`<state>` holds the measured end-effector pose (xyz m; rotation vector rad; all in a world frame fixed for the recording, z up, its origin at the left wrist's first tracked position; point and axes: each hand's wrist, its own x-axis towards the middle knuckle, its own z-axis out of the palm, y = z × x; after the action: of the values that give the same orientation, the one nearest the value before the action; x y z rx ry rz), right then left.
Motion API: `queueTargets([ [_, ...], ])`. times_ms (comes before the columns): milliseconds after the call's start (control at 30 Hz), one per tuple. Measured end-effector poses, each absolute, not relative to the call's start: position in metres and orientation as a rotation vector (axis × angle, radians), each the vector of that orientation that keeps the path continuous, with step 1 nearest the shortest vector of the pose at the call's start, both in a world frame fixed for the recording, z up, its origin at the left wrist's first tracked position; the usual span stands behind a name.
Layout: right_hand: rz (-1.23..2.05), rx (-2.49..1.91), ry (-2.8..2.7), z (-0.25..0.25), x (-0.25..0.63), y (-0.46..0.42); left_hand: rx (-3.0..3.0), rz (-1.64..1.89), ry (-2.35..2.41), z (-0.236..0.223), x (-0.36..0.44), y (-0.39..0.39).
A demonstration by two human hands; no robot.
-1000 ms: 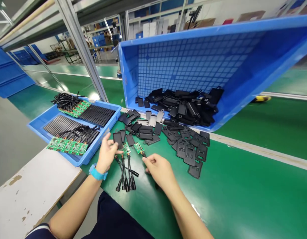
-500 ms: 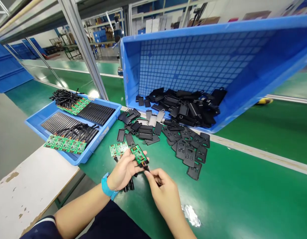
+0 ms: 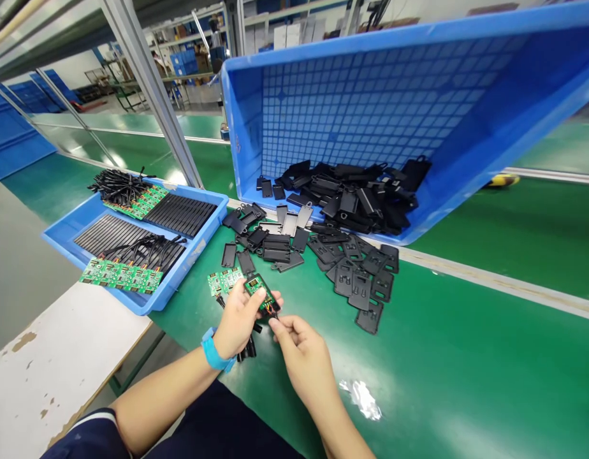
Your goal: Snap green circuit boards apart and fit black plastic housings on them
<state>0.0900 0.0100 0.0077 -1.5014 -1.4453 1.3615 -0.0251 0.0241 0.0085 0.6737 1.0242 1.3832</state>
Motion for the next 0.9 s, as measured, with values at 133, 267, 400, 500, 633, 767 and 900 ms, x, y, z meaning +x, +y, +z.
queueTargets([
  [133, 1.298, -1.474, -1.414, 0.008, 0.089, 0.007, 0.67, 1.399, 1.035, 0.009, -0.022, 0.02],
  [267, 1.283, -1.473, -1.433, 0.007, 0.093, 0.007, 0.643, 1.376, 1.018, 0.016, -0.022, 0.014],
  [400, 1.295, -1.467, -1.491, 0.008, 0.095, 0.008, 0.66, 1.384, 1.035, 0.017, -0.022, 0.011],
  [500, 1.301, -1.538, -1.459, 0.007, 0.091, 0.007, 0.752, 1.405, 1.068, 0.017, -0.021, 0.009],
  [633, 1.36, -1.506, -1.483, 0.002, 0.087, 0.005, 0.816, 1.384, 1.148, 0.019, -0.021, 0.006],
  [767, 1.019, -1.611, -1.668, -0.004, 0.117, 0.021, 0.75, 1.317, 1.164, 0.021, -0.023, 0.01],
  [900, 0.459, -1.998, -1.465, -0.008, 0.18, 0.047, 0.589, 1.107, 1.043, 0.02, -0.022, 0.012],
])
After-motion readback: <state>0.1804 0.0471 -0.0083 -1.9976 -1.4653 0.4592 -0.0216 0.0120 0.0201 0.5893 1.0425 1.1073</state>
